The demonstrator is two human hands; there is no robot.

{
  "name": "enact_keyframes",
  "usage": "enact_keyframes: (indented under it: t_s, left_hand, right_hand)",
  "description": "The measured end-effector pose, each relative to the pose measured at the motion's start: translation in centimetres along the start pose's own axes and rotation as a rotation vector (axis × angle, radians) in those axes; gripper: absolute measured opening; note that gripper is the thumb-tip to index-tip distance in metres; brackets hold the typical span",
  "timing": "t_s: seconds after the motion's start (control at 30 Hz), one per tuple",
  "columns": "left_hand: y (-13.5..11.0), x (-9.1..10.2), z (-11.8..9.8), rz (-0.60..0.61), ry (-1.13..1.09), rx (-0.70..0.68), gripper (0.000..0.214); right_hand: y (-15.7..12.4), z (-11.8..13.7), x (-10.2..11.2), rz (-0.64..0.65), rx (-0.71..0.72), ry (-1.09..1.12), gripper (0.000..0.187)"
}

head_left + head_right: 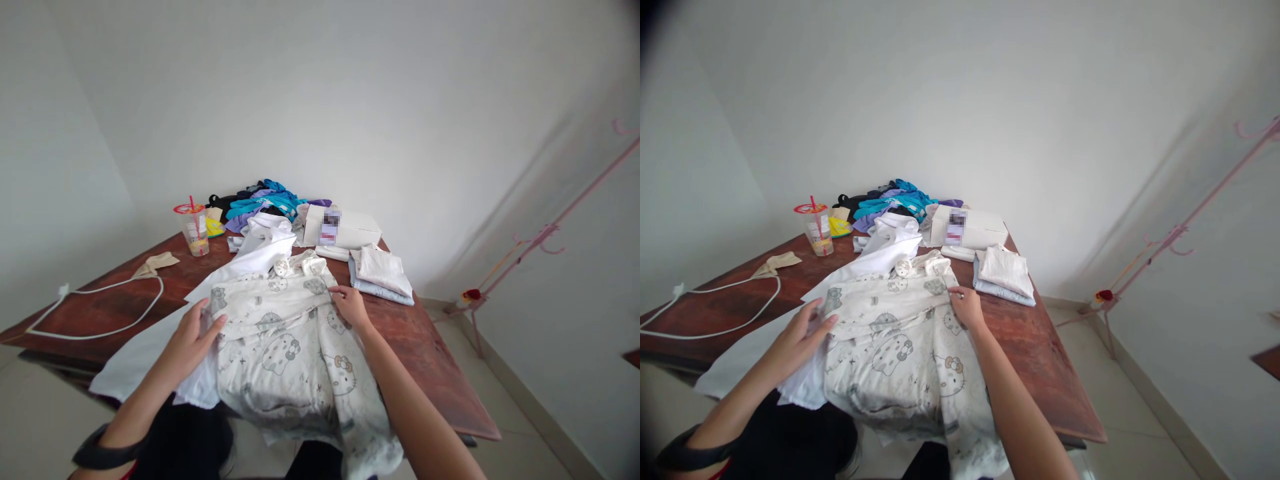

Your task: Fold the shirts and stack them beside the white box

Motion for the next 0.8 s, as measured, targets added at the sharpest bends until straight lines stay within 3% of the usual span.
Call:
enact_keyframes:
  t_s: [0.17, 0.27, 0.4, 0.57, 0.67, 0.8]
  left_hand:
    - [0.9, 0.2, -1.0, -0.002, -0.07, 0.172, 0.085]
    - [1.0, -0.7, -1.8, 0.076, -0.087, 0.231, 0.08]
    - [1.8, -1.2, -1.2, 0.136, -0.187, 0.279, 0.06]
    - [3.5, -0.7, -0.9, 0.525, -0.06, 0.385, 0.038]
    - [4.9, -0.6, -2.5, 0.671, 0.121, 0.296, 0.035]
    - [6.0, -2.3, -5.6, 0.886, 0.358, 0.012, 0.038]
  right_hand:
    - [-0.4, -0.2, 0.0, -0.1, -0.063, -0.123, 0.023]
    - [-0.5, -0.3, 0.0, -0.097, -0.057, -0.157, 0.022]
    - [-0.5, -0.3, 0.0, -0.079, -0.052, -0.178, 0.023]
    - [-0.7, -0.1, 0.1, -0.073, -0.064, -0.197, 0.024]
    - [-0.7, 0.1, 0.2, -0.073, -0.069, -0.203, 0.024]
    - [-0.7, 0.1, 0.2, -0.077, -0.068, -0.198, 0.024]
Point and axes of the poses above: each hand's wrist, its own y-axis towards the middle knuckle, its own x-axis out of the back of the hand, z = x × y, the point moved 1 cm from there along y, towards the middle knuckle, and after that the axes turned 15 degrees about -y, right-handed, at the moved point
